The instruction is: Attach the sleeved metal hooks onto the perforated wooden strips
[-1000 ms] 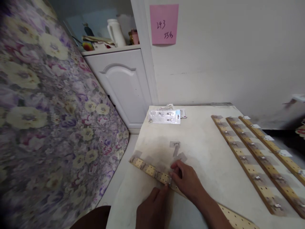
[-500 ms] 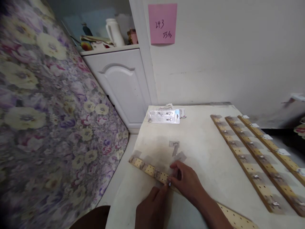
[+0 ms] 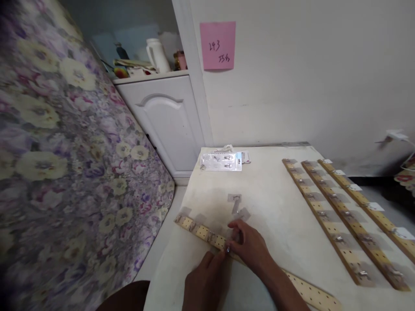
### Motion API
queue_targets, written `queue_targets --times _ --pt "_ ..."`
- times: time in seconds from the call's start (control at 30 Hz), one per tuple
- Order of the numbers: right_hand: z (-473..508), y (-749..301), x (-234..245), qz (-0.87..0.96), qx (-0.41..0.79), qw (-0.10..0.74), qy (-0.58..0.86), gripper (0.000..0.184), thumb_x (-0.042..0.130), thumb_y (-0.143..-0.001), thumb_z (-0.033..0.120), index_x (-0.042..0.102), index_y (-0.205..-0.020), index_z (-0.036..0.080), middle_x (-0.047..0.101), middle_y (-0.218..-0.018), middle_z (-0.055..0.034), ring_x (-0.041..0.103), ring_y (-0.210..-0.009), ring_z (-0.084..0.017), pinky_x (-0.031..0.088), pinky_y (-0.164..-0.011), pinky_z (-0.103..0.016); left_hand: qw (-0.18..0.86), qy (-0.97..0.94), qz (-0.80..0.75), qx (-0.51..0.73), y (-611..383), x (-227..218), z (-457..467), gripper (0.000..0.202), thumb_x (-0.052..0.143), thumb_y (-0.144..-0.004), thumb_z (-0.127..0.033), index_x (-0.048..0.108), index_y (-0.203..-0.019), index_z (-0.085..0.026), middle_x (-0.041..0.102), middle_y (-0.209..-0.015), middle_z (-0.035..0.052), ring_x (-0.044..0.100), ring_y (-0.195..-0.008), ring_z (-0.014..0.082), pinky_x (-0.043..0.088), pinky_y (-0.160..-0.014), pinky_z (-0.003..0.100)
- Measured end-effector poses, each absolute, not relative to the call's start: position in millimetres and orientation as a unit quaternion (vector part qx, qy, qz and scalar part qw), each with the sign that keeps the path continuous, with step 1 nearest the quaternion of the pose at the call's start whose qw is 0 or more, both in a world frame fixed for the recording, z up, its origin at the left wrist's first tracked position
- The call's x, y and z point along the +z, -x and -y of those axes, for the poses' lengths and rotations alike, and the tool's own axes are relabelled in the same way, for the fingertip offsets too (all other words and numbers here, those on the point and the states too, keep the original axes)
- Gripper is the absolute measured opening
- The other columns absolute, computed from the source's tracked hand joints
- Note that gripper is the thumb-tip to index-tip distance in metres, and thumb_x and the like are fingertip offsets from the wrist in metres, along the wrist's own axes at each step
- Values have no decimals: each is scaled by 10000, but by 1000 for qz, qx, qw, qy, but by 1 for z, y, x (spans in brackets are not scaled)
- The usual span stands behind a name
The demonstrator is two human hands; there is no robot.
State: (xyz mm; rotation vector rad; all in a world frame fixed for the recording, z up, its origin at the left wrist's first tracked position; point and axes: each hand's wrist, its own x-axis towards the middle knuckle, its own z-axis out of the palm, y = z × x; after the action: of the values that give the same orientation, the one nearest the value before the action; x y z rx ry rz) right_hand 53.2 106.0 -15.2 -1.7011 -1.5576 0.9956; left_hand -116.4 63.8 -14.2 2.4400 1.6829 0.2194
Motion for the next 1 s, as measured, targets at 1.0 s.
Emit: queue_targets --times 1.0 --pt "-22 -95 -13 629 220 297 684 93 589 -710 256 550 -793 240 585 -889 -33 550 -891 -226 437 -778 -314 115 -773 -547 300 118 -5 -59 325 373 -895 -168 659 -1025 -250 749 -931 -6 708 -822 137 536 -717 212"
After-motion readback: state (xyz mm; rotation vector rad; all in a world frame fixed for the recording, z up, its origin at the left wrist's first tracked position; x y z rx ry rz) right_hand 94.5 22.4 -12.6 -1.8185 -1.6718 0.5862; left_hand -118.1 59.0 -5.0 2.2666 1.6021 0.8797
